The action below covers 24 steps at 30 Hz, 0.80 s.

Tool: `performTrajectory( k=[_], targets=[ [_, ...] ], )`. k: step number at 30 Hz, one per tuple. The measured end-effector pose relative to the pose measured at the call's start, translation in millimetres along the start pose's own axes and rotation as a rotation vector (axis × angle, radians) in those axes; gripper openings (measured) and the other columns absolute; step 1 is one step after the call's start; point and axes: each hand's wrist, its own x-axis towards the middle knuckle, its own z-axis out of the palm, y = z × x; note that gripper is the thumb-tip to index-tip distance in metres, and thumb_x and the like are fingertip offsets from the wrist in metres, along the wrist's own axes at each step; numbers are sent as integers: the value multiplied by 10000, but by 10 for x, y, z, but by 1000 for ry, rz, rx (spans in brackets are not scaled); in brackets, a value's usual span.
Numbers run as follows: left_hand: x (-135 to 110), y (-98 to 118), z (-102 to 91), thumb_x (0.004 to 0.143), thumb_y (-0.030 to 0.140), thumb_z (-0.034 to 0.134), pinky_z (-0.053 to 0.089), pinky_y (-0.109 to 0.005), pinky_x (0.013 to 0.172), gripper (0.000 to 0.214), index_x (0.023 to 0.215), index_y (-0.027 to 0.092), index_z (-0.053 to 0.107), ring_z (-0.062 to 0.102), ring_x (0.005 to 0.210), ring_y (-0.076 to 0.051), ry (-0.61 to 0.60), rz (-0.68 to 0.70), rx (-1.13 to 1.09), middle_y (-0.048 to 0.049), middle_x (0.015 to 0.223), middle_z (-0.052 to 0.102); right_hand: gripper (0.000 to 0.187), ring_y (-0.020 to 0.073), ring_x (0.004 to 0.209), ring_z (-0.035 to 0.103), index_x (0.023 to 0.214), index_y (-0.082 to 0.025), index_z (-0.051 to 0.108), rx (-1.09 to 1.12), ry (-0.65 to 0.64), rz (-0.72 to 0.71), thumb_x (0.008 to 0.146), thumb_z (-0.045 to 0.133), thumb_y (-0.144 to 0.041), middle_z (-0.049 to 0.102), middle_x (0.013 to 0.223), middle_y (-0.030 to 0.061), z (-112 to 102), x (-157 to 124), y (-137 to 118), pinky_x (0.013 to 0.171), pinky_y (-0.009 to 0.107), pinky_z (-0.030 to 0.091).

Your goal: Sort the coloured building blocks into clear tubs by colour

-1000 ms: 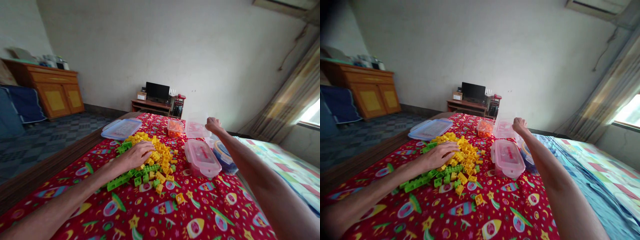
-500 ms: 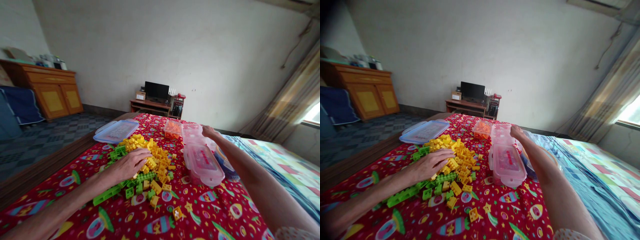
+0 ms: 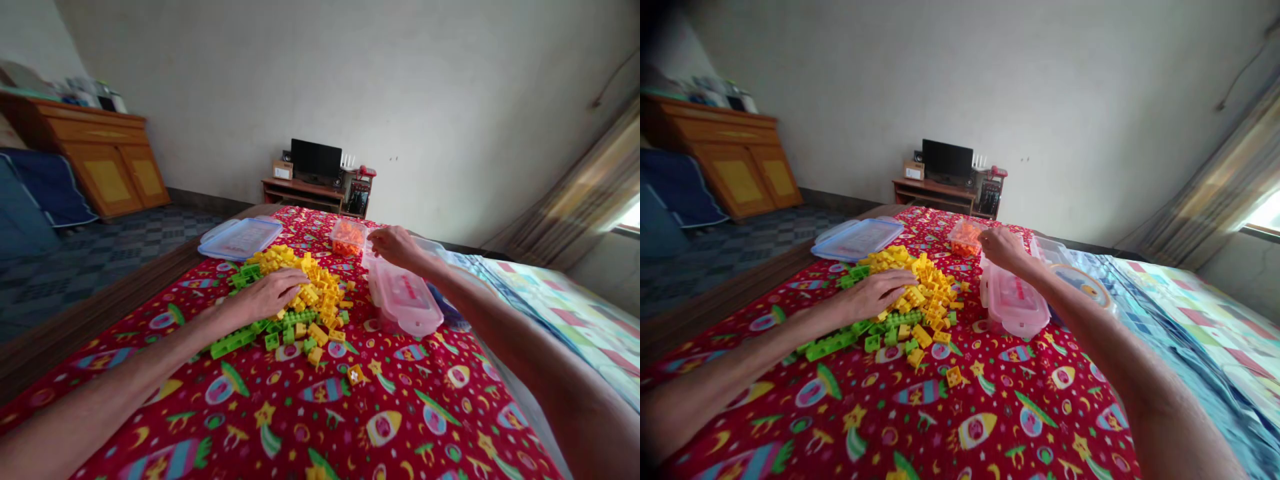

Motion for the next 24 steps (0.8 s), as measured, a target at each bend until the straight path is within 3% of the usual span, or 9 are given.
performTrajectory(
  k=[5, 8, 12, 15, 19, 21, 24],
  targets=[
    [80, 208, -313, 942, 317, 385, 440, -402, 1045, 365, 1147, 154, 639, 565, 1181, -208, 34, -35, 23, -93, 1206, 657, 240, 64, 485, 371, 675, -144, 598, 199, 64, -113, 838, 424, -125, 542, 555, -9, -37, -624, -716, 504, 225, 233],
    [68, 439, -656, 953, 275, 354, 400, -421, 1078, 373, 1187, 154, 617, 551, 1197, -202, 126, -57, 56, -84, 1248, 633, 218, 72, 489, 407, 719, -155, 619, 338, 32, -144, 843, 440, -152, 558, 559, -8, 78, -1000, -959, 502, 215, 260],
    [-71, 817, -1001, 953, 281, 359, 409, -413, 1067, 349, 1110, 176, 652, 564, 1179, -187, 119, -35, 69, -58, 1237, 638, 217, 96, 530, 539, 854, -143, 670, 509, -31, -94, 842, 456, -173, 647, 632, 24, 290, -1321, -1098, 532, 194, 353],
    [-249, 1108, -1097, 954, 297, 350, 432, -415, 1037, 354, 1053, 182, 670, 582, 1146, -189, 74, -22, 24, -44, 1208, 643, 243, 111, 547, 592, 871, -136, 683, 585, -43, -11, 857, 450, -199, 670, 635, 31, 392, -1427, -1139, 551, 189, 403],
    [-583, 1451, -1189, 953, 345, 354, 488, -389, 937, 358, 999, 220, 687, 631, 973, -186, 52, -93, -40, -20, 997, 671, 278, 121, 542, 617, 903, -136, 697, 655, -48, 84, 870, 434, -222, 676, 610, 22, 452, -1499, -1155, 572, 190, 445],
    [-803, 1609, -1243, 945, 364, 370, 511, -361, 874, 342, 996, 264, 693, 635, 892, -182, -36, -122, -96, -20, 934, 672, 283, 123, 542, 617, 897, -137, 702, 661, -43, 107, 868, 435, -227, 674, 603, 20, 481, -1532, -1146, 578, 191, 450],
    [-1184, 1856, -1214, 927, 431, 394, 535, -331, 794, 335, 1003, 324, 701, 637, 813, -187, -337, -111, -278, -32, 859, 681, 289, 126, 539, 611, 897, -137, 705, 678, -30, 132, 864, 433, -230, 667, 593, 20, 536, -1581, -1125, 568, 190, 448]
  ],
)
